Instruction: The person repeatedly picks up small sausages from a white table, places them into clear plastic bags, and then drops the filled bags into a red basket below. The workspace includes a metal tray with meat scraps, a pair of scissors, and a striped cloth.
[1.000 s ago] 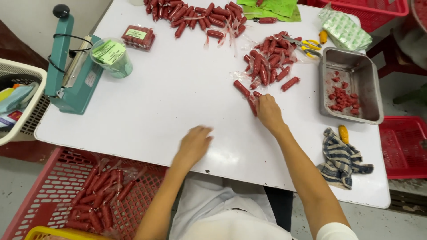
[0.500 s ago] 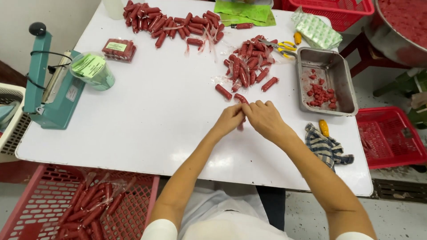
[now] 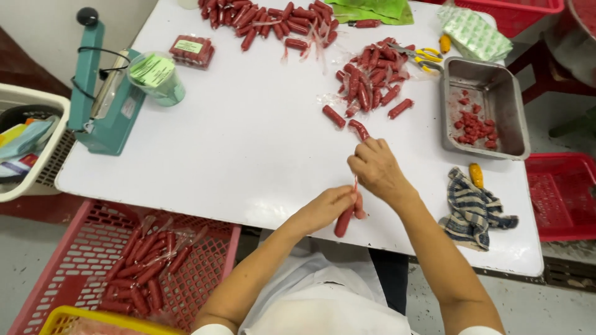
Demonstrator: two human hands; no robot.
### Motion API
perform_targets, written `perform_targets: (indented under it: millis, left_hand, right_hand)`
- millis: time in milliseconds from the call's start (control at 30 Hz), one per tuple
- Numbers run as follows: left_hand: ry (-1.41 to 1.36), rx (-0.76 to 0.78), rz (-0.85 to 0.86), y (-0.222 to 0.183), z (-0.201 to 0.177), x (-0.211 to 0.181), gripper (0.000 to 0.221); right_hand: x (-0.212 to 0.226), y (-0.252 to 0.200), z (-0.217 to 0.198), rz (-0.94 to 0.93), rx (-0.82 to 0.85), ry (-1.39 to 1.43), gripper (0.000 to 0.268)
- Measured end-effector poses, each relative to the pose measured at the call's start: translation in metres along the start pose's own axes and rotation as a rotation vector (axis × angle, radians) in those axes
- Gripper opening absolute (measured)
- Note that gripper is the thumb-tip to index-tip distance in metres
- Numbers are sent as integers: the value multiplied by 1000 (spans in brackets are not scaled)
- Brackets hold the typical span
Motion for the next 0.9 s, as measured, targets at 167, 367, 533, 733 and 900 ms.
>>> perform_targets:
  millis: [167, 367, 533, 733, 900]
  left_hand:
    - [1141, -374, 223, -10, -26, 69, 18]
    - [-398, -404, -11, -2, -4, 67, 17]
    - [-836, -650, -153, 29, -2, 112, 18]
    - [-72, -421, -135, 27, -20, 76, 25]
    - [706, -332, 55, 27, -27, 89, 17]
  right_hand:
    - [39, -11, -7, 153, 198, 104, 21]
    - [75, -27, -26, 549, 417, 373, 12]
    - [73, -63, -8, 485, 373, 84, 17]
    - [57, -69, 4, 1165, 383, 943, 24]
    - [64, -69, 31, 1296, 252, 943, 23]
Point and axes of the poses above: each hand's wrist, its own y-axis towards the middle knuckle, its own z-axis out of the palm, x = y × z, the point moved 1 cm from there along y, towards the middle knuckle, and after that the axes turned 2 degrees about -y, right-handed, at the moved point
